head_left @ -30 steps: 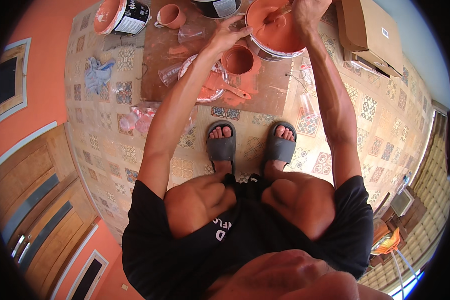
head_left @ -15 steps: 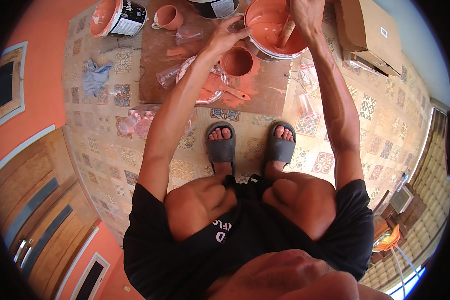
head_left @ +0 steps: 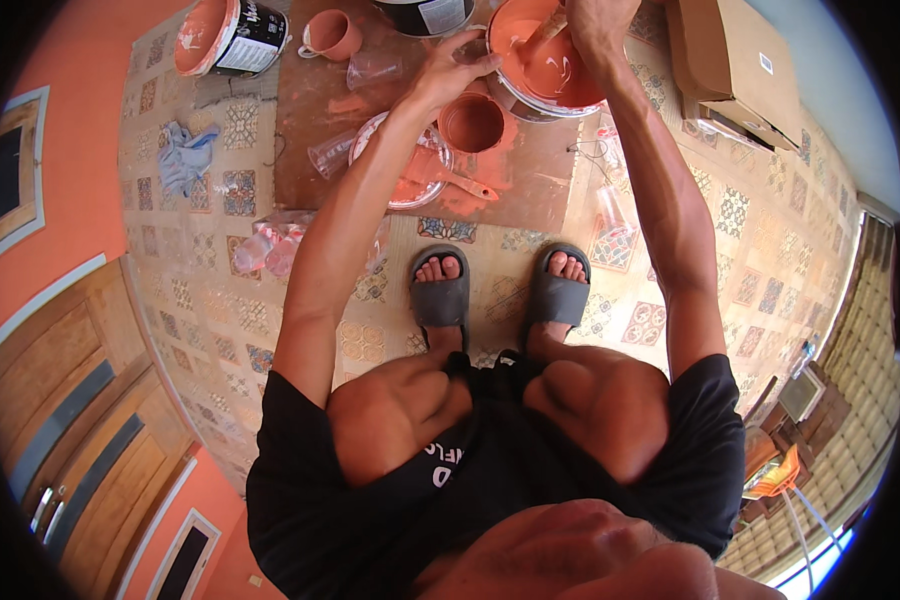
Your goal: The person mixes orange paint in a bucket using a wooden stick, then pours some into a smaller container. They handle a paintbrush and a plastic cup, and place a lid on a paint can.
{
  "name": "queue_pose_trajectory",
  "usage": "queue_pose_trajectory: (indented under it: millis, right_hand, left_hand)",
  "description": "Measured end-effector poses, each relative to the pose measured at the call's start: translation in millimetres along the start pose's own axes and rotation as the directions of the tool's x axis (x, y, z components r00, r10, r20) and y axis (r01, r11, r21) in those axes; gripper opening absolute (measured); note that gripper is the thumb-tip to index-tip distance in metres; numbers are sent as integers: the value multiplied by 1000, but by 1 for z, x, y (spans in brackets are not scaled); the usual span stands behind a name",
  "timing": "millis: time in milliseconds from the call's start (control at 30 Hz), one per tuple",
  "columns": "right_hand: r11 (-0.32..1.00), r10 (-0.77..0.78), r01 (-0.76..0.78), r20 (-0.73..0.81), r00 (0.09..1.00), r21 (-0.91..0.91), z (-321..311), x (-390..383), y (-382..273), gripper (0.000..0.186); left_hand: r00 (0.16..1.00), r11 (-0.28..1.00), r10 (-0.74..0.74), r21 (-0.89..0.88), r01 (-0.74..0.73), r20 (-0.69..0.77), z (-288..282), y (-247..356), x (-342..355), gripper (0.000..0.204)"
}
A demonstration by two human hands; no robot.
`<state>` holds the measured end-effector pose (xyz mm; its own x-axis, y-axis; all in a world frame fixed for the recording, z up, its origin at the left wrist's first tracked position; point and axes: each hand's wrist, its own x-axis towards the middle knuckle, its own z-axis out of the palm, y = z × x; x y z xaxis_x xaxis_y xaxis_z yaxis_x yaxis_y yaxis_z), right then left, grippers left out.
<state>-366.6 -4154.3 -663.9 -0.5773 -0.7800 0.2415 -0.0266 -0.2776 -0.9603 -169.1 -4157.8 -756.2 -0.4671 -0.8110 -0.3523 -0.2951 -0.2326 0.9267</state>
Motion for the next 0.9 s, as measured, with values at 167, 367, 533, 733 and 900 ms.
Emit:
queue_pose_trajectory:
  millis: [167,367,533,733,900]
  right_hand:
    - [958,-37,44,31,999,-285,-6,-1,-1,39]
    - [999,23,-19,-80,997,44,-4,4,-8,42]
    - [949,49,-23,75,996,-314,-15,1,-7,41]
    - [994,-33,42,-98,995,98,-8,4,7,40]
    - [945,-15,56,129,991,-323,-4,-4,0,42]
  left_hand:
    - [999,999,-4,35,5,-32,0,-1,0,77]
    - [999,1000,0,24,0,-33,-2,-8,7,79]
    - [999,999,26,-28,-27,-33,-2,-10,7,81]
    - [1000,999,-26,37,26,6,-4,-5,5,79]
    - [1000,1000,24,2,-24,8,-3,-6,6,80]
